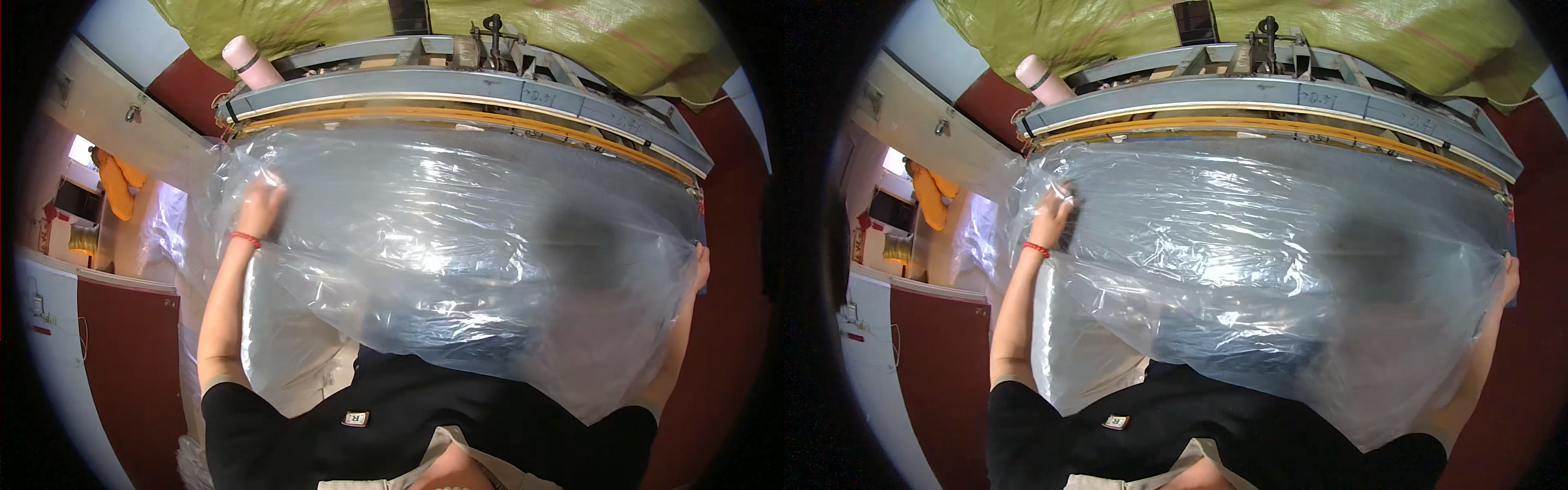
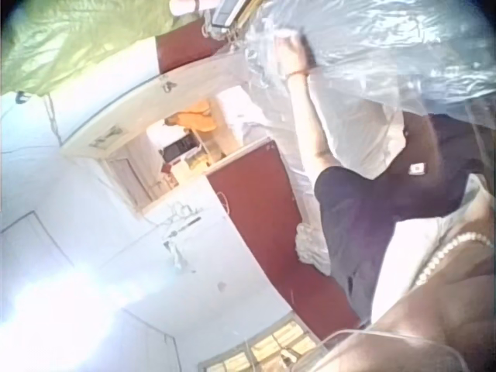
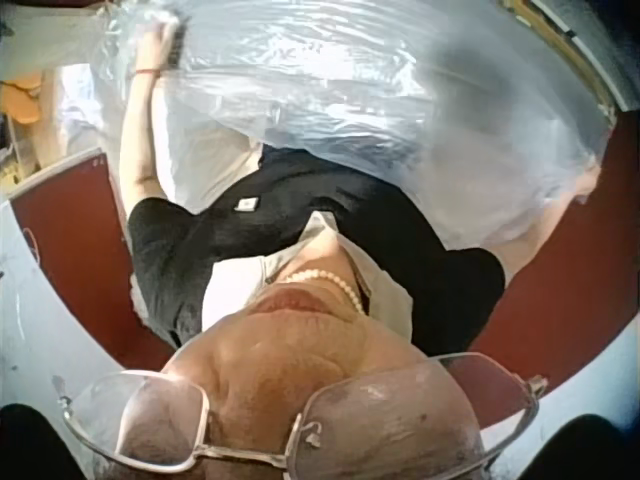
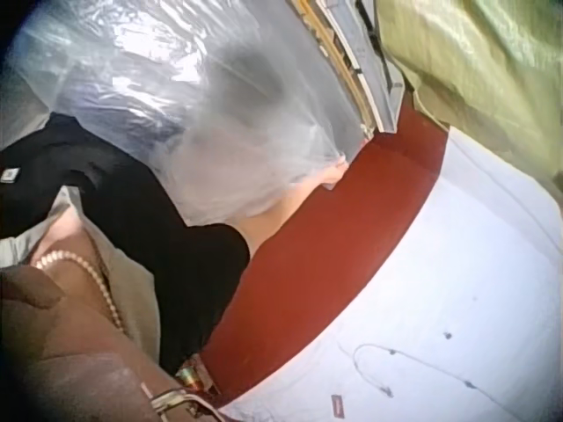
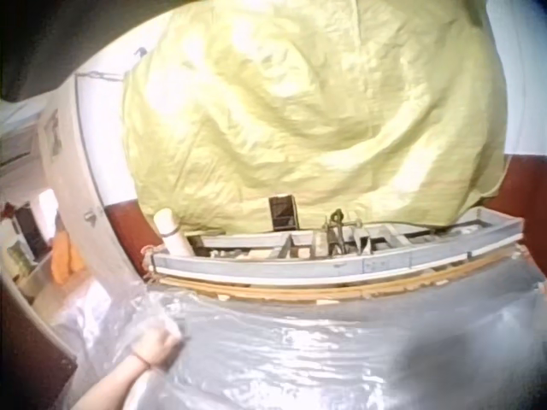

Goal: Operating a heat sealing machine to seal large plastic bags/sheets.

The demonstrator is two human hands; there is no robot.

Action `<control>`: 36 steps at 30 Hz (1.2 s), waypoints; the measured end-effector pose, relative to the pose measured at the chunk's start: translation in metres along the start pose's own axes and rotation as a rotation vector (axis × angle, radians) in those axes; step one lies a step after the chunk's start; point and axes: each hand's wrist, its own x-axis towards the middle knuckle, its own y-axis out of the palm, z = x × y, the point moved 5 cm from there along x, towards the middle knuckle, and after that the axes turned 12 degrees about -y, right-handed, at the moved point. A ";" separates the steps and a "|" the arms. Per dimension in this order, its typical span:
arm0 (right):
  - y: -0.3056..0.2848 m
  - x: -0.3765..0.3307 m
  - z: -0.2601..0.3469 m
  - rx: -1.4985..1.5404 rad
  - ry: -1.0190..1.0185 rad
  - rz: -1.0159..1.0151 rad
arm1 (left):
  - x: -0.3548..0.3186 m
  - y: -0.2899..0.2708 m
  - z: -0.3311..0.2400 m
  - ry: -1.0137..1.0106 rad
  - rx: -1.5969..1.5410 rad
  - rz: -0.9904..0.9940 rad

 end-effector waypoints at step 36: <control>0.127 0.089 0.083 0.567 0.028 -0.331 | 0.154 0.062 0.023 -0.288 -1.068 -0.454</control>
